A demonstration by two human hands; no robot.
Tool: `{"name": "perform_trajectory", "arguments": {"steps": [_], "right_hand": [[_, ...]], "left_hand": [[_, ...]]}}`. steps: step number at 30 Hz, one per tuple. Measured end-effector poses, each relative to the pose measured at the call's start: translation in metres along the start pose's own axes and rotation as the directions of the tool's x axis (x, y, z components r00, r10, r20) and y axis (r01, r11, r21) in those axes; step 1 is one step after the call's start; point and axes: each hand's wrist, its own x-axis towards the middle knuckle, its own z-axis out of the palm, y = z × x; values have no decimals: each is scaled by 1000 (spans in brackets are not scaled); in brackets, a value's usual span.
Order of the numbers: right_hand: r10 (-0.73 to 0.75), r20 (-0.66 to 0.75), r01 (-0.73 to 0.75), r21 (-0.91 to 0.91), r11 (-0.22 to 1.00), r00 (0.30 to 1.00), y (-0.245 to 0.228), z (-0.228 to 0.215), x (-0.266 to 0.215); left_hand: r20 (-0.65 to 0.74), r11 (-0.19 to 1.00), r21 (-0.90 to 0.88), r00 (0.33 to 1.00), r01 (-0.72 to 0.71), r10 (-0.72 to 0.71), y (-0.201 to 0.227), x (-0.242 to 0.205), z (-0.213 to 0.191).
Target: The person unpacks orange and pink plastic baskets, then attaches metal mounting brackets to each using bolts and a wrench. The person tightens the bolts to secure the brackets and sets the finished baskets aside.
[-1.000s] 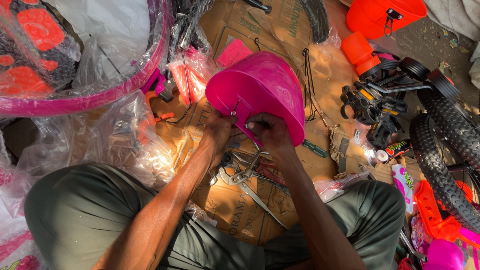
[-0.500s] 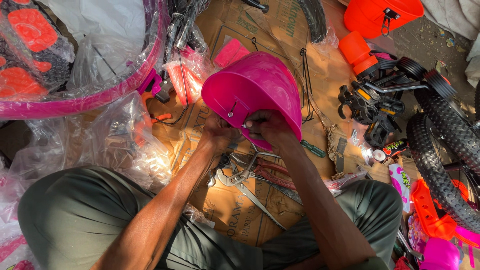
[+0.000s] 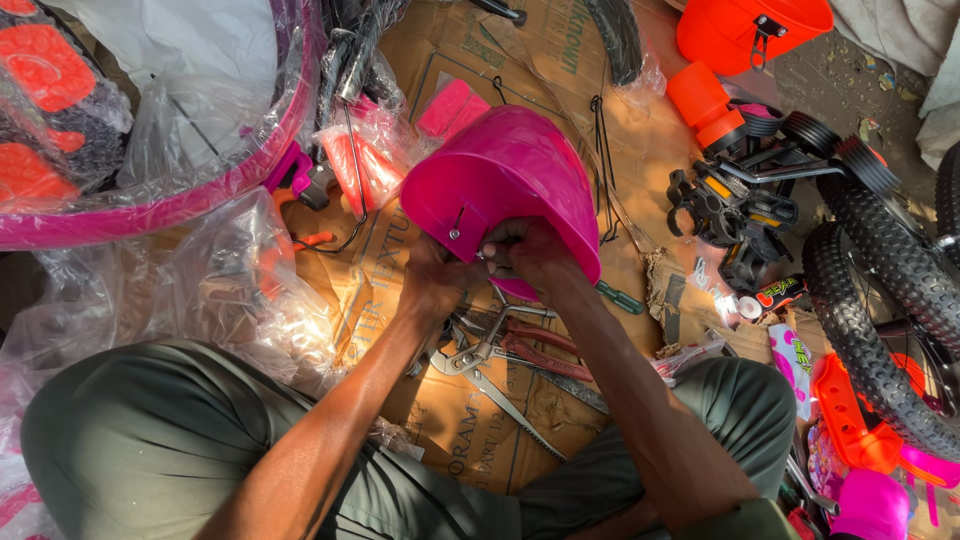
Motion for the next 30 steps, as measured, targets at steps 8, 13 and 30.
{"name": "perform_trajectory", "arguments": {"steps": [8,13,30], "right_hand": [[-90,46,93,-54,994,995,6,-4,5],[-87,-4,83,-239,968,996,4,1,9],[-222,47,226,-90,970,974,14,8,-6]], "left_hand": [[-109,989,60,984,-135,141,15,-18,15],[-142,999,27,989,-29,33,10,-10,15],[21,1000,16,999,26,-26,-6,-4,-7]]}}
